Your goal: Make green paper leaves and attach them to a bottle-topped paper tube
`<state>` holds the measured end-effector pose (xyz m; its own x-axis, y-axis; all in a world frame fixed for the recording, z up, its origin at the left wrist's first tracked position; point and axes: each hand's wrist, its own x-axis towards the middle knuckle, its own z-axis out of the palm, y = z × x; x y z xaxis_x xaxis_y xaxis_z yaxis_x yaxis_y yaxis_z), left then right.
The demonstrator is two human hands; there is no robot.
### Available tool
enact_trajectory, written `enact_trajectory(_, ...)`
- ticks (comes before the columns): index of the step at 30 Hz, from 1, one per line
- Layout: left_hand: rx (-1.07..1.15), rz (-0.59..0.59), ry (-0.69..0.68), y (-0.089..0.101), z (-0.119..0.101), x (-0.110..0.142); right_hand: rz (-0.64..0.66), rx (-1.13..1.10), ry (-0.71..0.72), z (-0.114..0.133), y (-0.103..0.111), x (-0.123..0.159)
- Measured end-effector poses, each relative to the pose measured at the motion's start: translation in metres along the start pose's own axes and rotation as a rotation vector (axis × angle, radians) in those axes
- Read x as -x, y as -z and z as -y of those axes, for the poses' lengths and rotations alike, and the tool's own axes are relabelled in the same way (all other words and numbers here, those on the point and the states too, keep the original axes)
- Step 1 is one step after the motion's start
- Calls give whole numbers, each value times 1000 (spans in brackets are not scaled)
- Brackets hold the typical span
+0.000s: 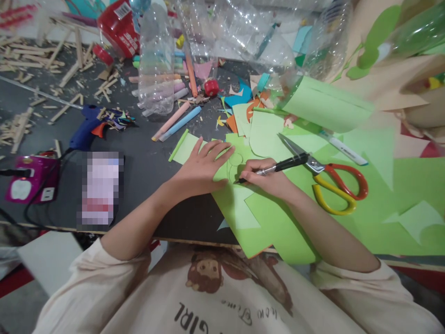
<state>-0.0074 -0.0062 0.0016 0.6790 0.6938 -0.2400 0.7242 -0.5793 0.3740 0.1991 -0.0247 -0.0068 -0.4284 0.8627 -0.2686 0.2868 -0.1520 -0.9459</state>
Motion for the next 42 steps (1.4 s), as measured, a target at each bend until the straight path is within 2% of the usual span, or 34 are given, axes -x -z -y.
enact_trajectory(22,-7,-26,-17,-2,2,1,33,39,27,4,-1,0)
enact_trajectory(30,-23,-3,-3,-2,1,0,42,-53,-9,5,6,-1)
enact_trajectory(33,-11,-29,-5,-5,2,0,-50,-199,-66,1,12,-1)
enact_trajectory(37,10,-55,7,-5,2,-1,-241,-321,-26,-3,14,-1)
enact_trajectory(42,-4,-63,54,-3,2,-2,-349,-180,21,-2,10,-1)
